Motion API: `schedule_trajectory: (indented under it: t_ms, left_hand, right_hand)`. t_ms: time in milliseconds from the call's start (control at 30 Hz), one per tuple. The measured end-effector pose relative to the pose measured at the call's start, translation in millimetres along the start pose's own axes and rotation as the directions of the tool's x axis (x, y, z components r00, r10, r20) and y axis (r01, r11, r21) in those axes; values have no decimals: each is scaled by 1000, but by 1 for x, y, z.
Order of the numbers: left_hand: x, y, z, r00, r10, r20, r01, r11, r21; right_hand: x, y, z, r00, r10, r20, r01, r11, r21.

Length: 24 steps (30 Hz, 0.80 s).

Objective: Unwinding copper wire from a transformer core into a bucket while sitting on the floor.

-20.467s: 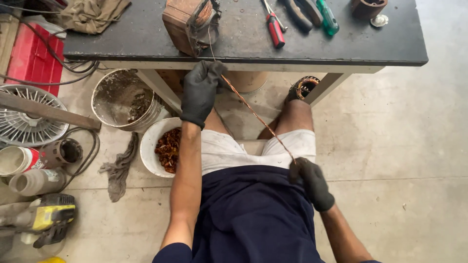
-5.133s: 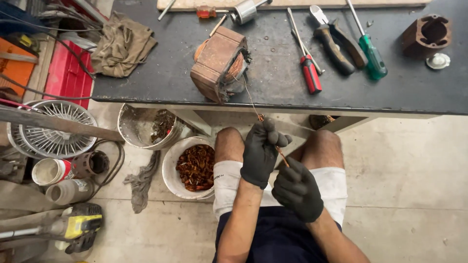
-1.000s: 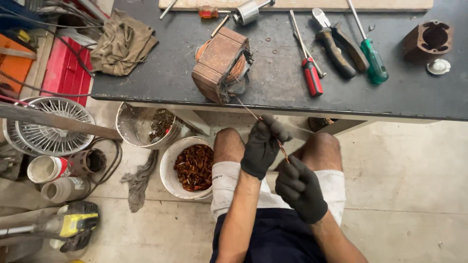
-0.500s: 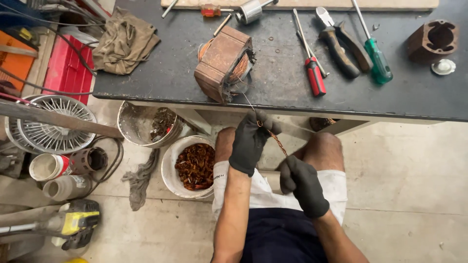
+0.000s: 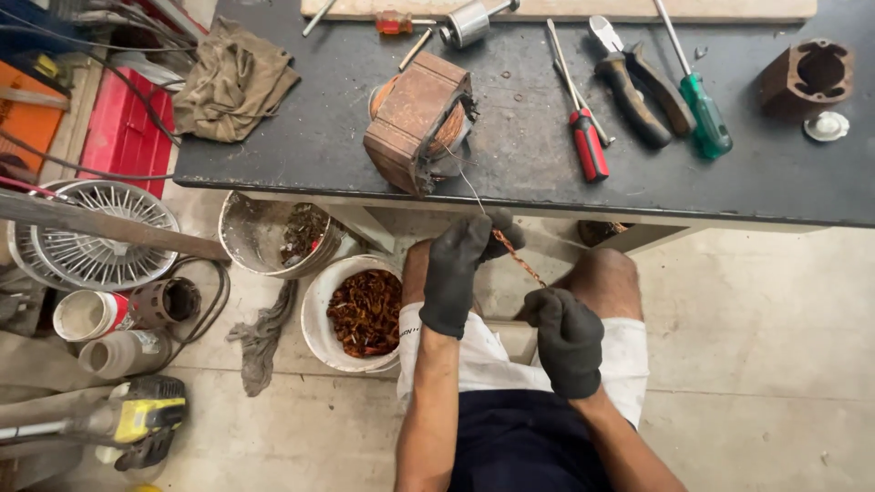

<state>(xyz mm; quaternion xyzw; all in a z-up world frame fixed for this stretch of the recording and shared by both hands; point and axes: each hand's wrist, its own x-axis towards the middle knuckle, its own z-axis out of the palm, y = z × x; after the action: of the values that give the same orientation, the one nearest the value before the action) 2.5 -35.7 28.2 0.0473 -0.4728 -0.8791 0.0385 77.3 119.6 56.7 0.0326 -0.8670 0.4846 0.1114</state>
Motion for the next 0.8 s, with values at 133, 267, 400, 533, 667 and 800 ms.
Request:
schedule_trajectory:
  t_ms: [133, 267, 400, 533, 667, 800]
  left_hand:
    - [-3, 11, 15, 991, -96, -95, 98, 995, 24]
    - [9, -26, -15, 967, 171, 190, -196, 973, 123]
    - [8, -43, -11, 923, -47, 381, 307, 686, -659]
    - [6, -47, -1, 988, -83, 131, 146, 788, -598]
    - [-1, -26, 23, 996, 81, -46, -87, 985, -151]
    - [0, -34, 24, 988, 102, -113, -109, 992, -60]
  right_hand:
    - [-6, 24, 5, 982, 153, 107, -176, 947, 268]
    - [-5, 34, 3, 837, 96, 538, -544, 244, 803]
    - [1, 10, -7, 567, -326, 756, -754, -575, 318]
    - [-11, 16, 5, 669, -111, 735, -712, -380, 591]
    - [-7, 17, -1, 896, 323, 306, -432, 796, 424]
    - [-1, 1, -10, 973, 199, 113, -200, 980, -1]
